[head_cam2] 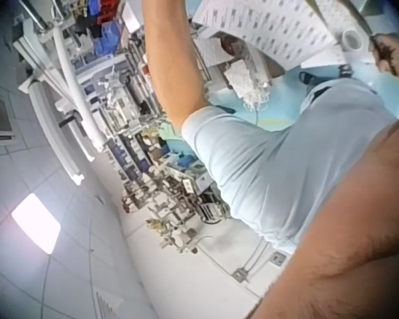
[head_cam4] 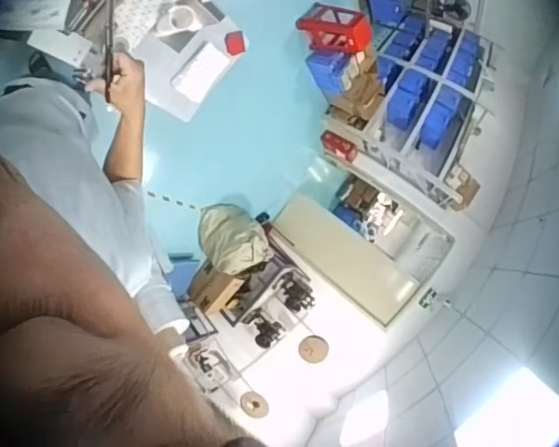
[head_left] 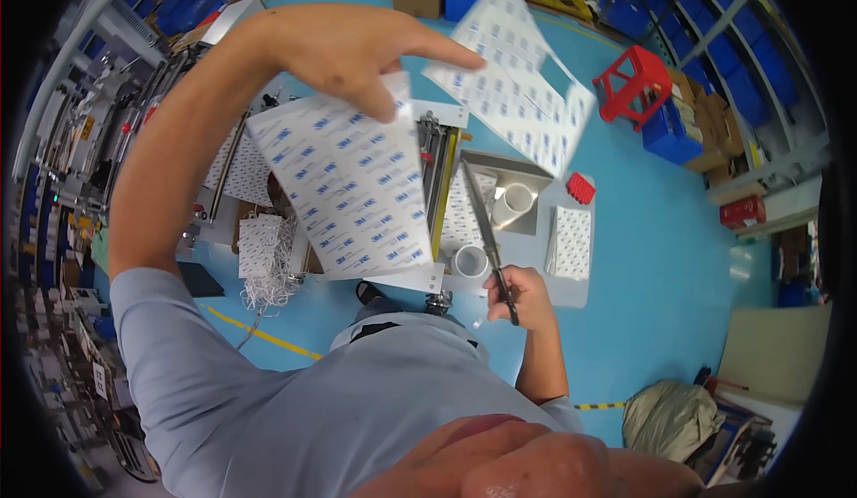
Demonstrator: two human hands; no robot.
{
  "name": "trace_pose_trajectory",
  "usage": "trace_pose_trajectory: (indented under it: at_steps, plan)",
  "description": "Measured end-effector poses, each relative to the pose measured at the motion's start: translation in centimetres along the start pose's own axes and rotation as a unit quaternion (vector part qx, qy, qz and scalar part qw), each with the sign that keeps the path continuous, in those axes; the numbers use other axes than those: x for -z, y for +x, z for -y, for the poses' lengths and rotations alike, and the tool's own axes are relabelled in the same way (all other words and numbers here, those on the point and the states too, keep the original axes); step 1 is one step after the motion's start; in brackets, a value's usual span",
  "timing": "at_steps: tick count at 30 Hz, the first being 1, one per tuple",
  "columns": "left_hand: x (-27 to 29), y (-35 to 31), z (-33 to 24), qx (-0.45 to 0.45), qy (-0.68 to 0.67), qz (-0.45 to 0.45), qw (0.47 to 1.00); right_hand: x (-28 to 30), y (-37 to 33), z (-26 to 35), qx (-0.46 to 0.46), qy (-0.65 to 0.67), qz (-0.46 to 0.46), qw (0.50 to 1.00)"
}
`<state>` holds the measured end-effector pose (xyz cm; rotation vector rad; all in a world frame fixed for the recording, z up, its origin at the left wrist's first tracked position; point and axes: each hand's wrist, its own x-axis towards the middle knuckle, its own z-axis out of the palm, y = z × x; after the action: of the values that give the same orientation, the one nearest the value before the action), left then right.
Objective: Cutting 3M adhesive sheets into smaller pieces using scissors in an industrial setting.
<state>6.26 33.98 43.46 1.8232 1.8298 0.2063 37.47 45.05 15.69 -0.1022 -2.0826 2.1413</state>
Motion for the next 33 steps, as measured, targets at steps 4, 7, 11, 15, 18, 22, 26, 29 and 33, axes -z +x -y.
trace_pose_trajectory:
  at_steps: [4,7,11,15,18,22,26,29,33]
  plan:
    - [-0.7,0.9,1.0,-0.003,0.042,0.043,0.998,3.4,-2.5,-1.5,-0.208,0.303,-0.217,0.905]
    - [-3.2,0.5,1.9,-0.033,0.001,0.033,0.999,5.0,0.3,-1.0,-0.002,0.048,-0.28,0.959]
    - [-4.8,3.6,2.2,0.035,-0.05,0.156,0.986,5.7,6.2,-2.2,0.061,0.109,-0.251,0.96]
    - [-7.9,5.7,4.3,-0.009,-0.111,0.176,0.978,3.5,8.2,-3.7,0.045,0.208,-0.158,0.964]
    - [-9.7,6.8,5.2,-0.007,-0.169,0.154,0.973,1.9,8.1,-5.0,0.003,0.199,-0.178,0.964]
    - [-11.2,8.0,6.6,-0.03,-0.168,0.141,0.975,1.6,7.9,-5.1,-0.056,0.154,-0.23,0.959]
    - [-13.0,10.2,10.2,-0.023,-0.317,0.121,0.94,3.4,7.0,-5.1,-0.02,0.172,-0.222,0.96]
    - [-14.8,11.9,10.7,-0.002,-0.34,0.094,0.936,3.8,7.3,-3.6,-0.03,0.094,-0.18,0.979]
    - [-17.2,14.4,10.4,-0.012,-0.405,0.147,0.902,3.8,8.4,-4.3,-0.006,0.012,-0.222,0.975]
